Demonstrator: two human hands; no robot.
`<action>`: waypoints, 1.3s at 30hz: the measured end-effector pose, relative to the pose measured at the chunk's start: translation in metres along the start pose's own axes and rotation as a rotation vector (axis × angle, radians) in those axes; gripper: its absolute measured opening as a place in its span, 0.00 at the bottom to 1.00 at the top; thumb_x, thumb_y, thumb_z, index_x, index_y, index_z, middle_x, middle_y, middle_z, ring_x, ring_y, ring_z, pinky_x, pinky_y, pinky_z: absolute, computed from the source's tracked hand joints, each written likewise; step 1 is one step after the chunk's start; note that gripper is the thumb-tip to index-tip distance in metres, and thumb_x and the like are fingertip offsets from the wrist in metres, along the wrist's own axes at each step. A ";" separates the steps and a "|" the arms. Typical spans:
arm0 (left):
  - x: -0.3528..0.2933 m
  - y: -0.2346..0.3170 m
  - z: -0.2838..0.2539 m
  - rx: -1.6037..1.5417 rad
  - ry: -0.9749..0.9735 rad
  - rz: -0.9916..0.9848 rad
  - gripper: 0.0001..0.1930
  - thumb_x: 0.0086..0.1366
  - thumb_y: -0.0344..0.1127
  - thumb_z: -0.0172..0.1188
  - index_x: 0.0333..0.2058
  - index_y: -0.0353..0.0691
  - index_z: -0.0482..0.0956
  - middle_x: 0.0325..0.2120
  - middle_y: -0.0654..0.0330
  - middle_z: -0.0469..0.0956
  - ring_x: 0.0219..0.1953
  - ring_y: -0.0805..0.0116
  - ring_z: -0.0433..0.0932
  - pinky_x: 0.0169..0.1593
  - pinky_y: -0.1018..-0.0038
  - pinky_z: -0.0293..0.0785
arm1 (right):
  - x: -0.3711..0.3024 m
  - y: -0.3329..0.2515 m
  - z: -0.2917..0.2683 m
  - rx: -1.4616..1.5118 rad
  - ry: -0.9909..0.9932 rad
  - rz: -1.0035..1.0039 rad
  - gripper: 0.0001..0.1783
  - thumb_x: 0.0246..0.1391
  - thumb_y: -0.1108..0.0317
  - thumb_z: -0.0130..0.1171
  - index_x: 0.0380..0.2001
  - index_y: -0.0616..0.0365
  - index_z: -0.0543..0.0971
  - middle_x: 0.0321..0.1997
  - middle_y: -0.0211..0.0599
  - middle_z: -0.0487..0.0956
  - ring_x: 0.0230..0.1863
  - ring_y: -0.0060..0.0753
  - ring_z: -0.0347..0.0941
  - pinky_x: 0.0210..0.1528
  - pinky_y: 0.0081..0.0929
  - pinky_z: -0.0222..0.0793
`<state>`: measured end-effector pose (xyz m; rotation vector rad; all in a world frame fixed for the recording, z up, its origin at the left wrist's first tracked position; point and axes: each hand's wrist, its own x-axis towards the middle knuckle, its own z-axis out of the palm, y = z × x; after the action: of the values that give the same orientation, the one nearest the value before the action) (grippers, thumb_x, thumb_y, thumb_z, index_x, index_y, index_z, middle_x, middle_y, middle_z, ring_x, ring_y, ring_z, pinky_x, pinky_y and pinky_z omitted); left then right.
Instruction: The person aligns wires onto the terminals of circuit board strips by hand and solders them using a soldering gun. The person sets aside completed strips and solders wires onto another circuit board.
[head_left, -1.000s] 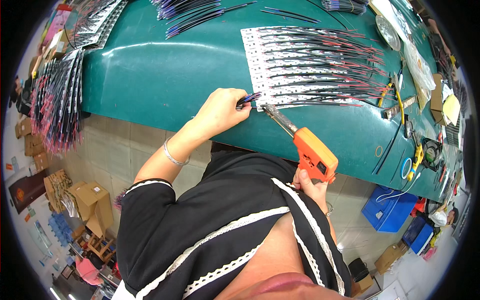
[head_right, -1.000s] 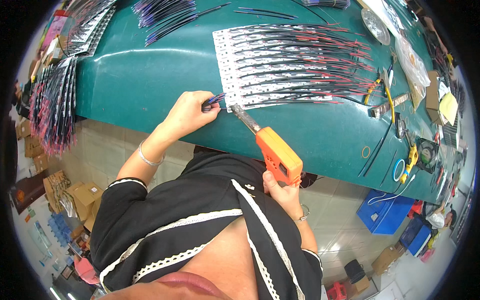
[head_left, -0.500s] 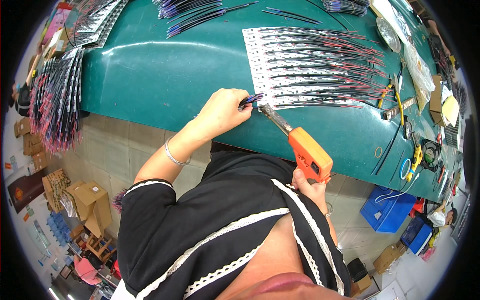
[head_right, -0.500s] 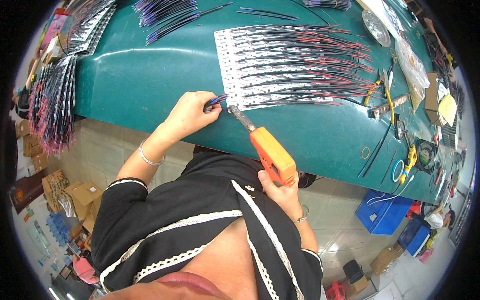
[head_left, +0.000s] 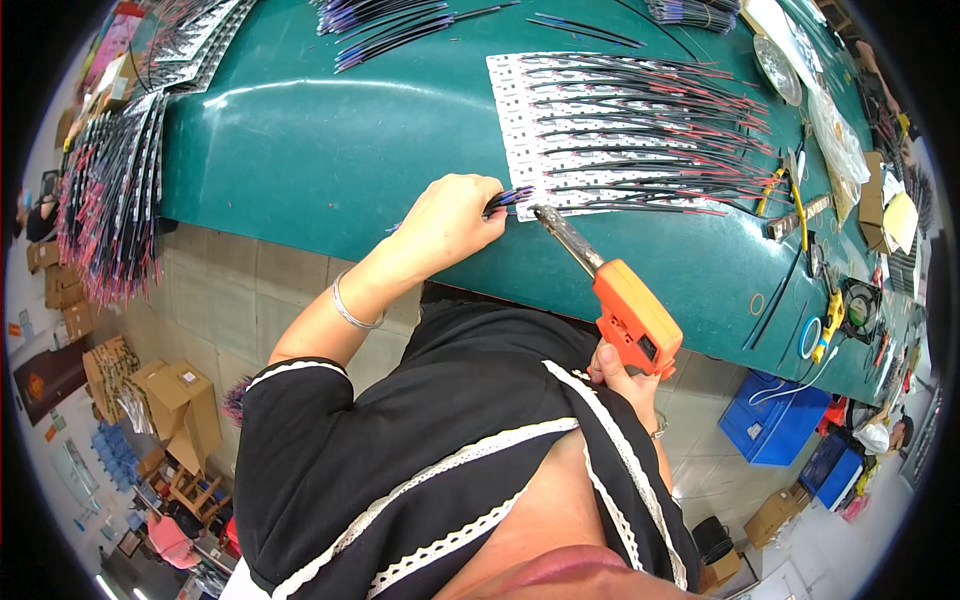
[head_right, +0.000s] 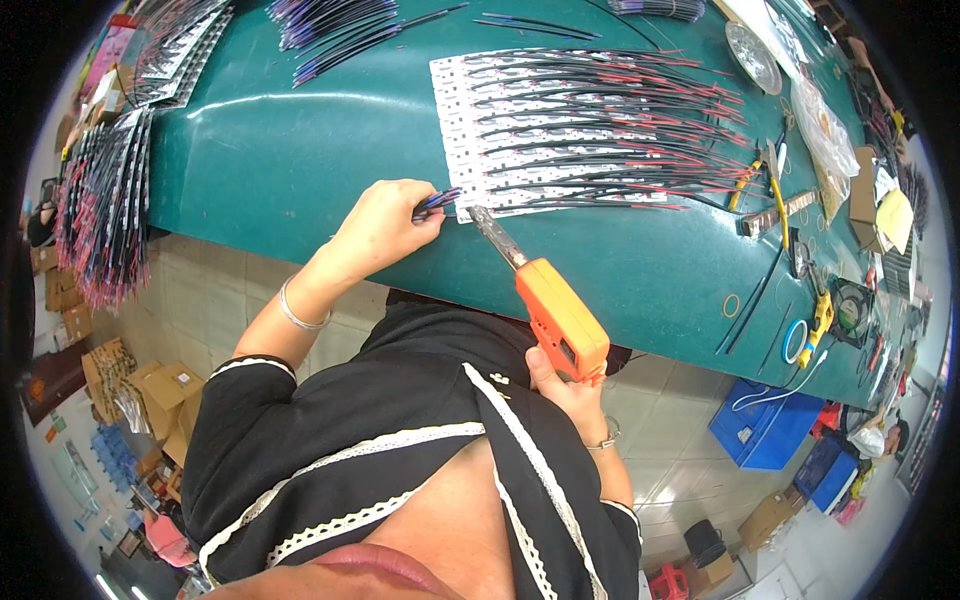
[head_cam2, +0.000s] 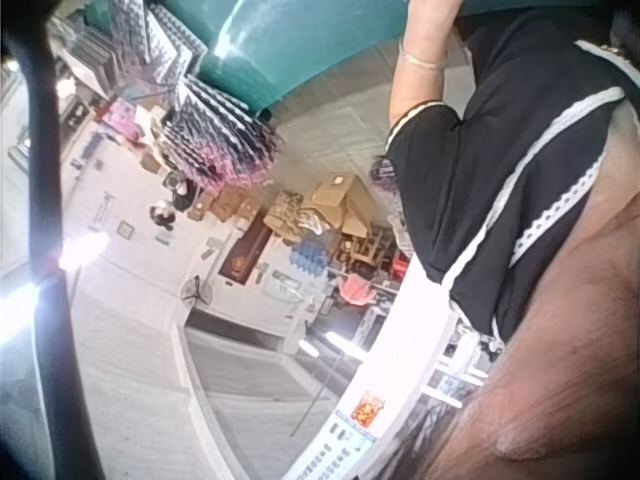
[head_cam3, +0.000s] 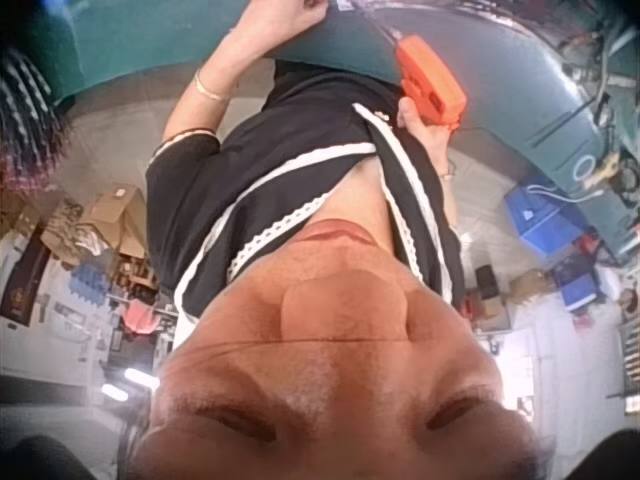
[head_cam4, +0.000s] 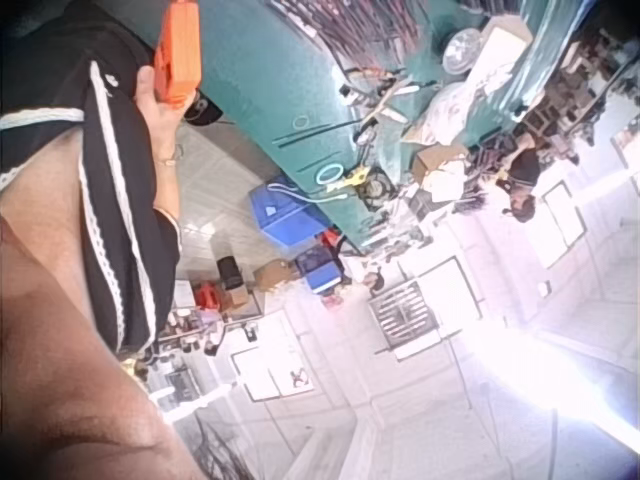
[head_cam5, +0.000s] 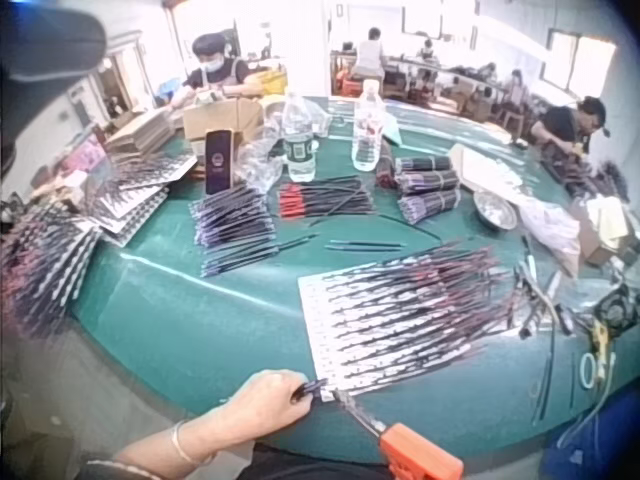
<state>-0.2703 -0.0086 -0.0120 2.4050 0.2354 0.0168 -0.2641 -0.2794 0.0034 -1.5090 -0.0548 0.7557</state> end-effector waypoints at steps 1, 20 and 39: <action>0.000 0.000 0.000 0.010 0.002 0.006 0.08 0.49 0.31 0.56 0.22 0.31 0.71 0.19 0.47 0.71 0.23 0.50 0.71 0.29 0.63 0.66 | 0.000 0.002 0.000 0.032 0.010 -0.012 0.16 0.46 0.69 0.61 0.38 0.64 0.71 0.19 0.28 0.71 0.16 0.16 0.65 0.18 0.15 0.61; -0.002 0.002 0.002 -0.086 -0.011 -0.103 0.08 0.48 0.31 0.56 0.21 0.29 0.71 0.17 0.48 0.70 0.18 0.55 0.68 0.26 0.67 0.64 | 0.001 0.014 -0.004 0.016 -0.051 -0.048 0.18 0.48 0.71 0.57 0.42 0.64 0.68 0.19 0.28 0.70 0.14 0.15 0.62 0.15 0.15 0.59; -0.004 0.007 0.005 0.033 0.019 -0.018 0.07 0.48 0.30 0.56 0.22 0.31 0.72 0.19 0.48 0.72 0.23 0.51 0.72 0.29 0.64 0.67 | 0.006 0.013 0.000 -0.007 -0.069 -0.066 0.18 0.47 0.69 0.59 0.40 0.66 0.70 0.19 0.28 0.71 0.14 0.15 0.65 0.17 0.15 0.62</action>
<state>-0.2728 -0.0175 -0.0109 2.4366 0.2688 0.0278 -0.2648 -0.2786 -0.0104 -1.4808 -0.1589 0.7554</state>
